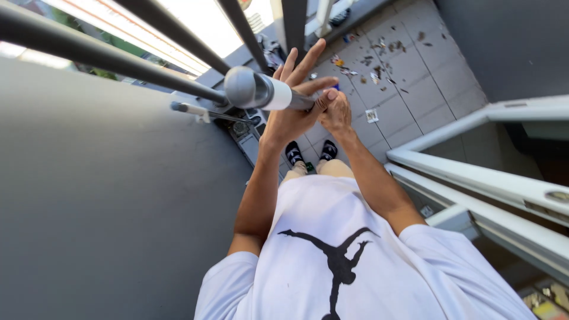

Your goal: The person slides a white plastic sleeve onto a metal pole and then attaches a blue broom head to the end of the pole.

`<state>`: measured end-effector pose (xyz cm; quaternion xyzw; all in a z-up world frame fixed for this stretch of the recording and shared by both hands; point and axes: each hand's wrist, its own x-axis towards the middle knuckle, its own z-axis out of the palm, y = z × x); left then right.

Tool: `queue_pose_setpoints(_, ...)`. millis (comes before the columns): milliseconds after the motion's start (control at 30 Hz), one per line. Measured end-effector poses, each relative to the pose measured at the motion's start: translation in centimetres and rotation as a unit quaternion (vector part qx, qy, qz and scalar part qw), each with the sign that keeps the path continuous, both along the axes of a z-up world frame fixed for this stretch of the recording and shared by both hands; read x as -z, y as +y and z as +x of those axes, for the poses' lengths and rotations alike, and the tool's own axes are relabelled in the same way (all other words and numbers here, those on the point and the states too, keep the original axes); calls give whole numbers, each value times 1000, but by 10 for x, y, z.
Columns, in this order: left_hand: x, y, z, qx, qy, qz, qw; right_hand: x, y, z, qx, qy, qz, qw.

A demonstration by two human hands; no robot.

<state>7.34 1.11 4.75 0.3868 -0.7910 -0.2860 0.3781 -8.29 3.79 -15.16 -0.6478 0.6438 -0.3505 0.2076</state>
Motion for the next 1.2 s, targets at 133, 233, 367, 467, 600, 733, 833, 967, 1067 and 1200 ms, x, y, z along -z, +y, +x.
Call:
queue_pose_setpoints(133,16,-6,-62,36,5,12,999,-9,15,-56,71,26,36,996)
queue_pose_setpoints(233,37,-9,-106,79,25,75,994,5,21,-98,123,31,23,992)
queue_pose_setpoints(367,68,8,-143,130,-18,109,985,48,50,-137,173,107,76,976)
queue_pose_setpoints(467,93,14,-159,119,-55,100,986,74,59,-153,168,137,108,970)
queue_pose_setpoints(600,104,9,-153,119,19,225,967,102,59,-147,166,76,229,956)
queue_pose_setpoints(733,80,-3,-130,64,-96,176,978,98,42,-116,154,59,197,967)
queue_pose_setpoints(833,77,8,-107,36,-97,158,982,102,45,-87,156,36,163,974)
queue_pose_setpoints(967,72,8,-98,14,-2,160,987,104,33,-71,128,-9,151,980)
queue_pose_setpoints(1067,58,20,-99,12,-15,157,987,65,38,-73,97,-16,143,985)
queue_pose_setpoints(1200,42,25,-114,50,-72,49,995,46,45,-97,79,26,97,992)
